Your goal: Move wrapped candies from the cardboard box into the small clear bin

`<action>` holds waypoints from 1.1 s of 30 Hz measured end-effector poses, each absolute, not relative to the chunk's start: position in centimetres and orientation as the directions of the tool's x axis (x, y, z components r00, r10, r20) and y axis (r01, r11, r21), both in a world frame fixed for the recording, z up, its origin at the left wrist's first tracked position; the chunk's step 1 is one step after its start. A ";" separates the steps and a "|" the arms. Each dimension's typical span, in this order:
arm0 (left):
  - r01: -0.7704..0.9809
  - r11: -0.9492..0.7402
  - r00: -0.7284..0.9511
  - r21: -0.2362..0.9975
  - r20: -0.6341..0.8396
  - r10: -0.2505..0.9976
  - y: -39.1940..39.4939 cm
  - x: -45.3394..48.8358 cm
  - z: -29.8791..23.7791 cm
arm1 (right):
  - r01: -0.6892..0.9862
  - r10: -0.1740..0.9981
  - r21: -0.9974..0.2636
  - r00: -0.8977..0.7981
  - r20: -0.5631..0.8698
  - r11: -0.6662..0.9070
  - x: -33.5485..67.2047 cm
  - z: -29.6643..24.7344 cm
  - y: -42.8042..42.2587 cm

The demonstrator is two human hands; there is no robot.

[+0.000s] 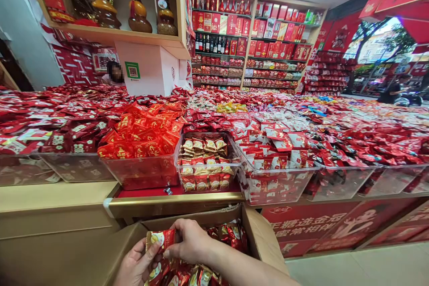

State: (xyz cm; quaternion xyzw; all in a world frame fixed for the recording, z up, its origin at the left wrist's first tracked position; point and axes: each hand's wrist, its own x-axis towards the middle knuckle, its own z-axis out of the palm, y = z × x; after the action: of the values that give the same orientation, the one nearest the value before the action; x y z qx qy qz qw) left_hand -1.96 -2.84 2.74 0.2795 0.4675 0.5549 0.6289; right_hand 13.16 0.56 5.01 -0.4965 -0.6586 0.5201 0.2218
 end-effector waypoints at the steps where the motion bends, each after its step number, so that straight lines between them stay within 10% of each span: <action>1: -0.432 0.220 -0.056 0.875 -0.269 0.962 -2.8 -2.1 2.6 | 0.423 0.887 -0.906 -0.412 -0.210 -0.018 13.1 5.0 0.5; 13: -0.653 0.338 0.140 0.677 -0.330 0.933 -3.0 -1.7 4.3 | 0.506 0.764 -0.591 -0.543 0.349 0.629 13.8 6.0 0.2; 22: -0.539 0.117 -0.138 0.834 -0.225 0.965 -2.9 -1.2 5.9 | 0.247 0.939 -0.969 -0.336 -0.069 0.017 12.6 6.3 0.3; 33: -0.661 0.193 -0.070 0.725 -0.317 0.946 -2.4 -2.1 4.7 | 0.081 0.940 -0.995 -0.333 -0.081 -0.057 12.5 6.9 0.4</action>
State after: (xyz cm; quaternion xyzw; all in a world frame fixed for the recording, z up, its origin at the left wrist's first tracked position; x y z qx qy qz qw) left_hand -2.07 -2.43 4.65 0.1763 0.4036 0.6101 0.6587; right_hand 12.53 0.41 6.95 -0.4420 -0.5772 0.5773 0.3718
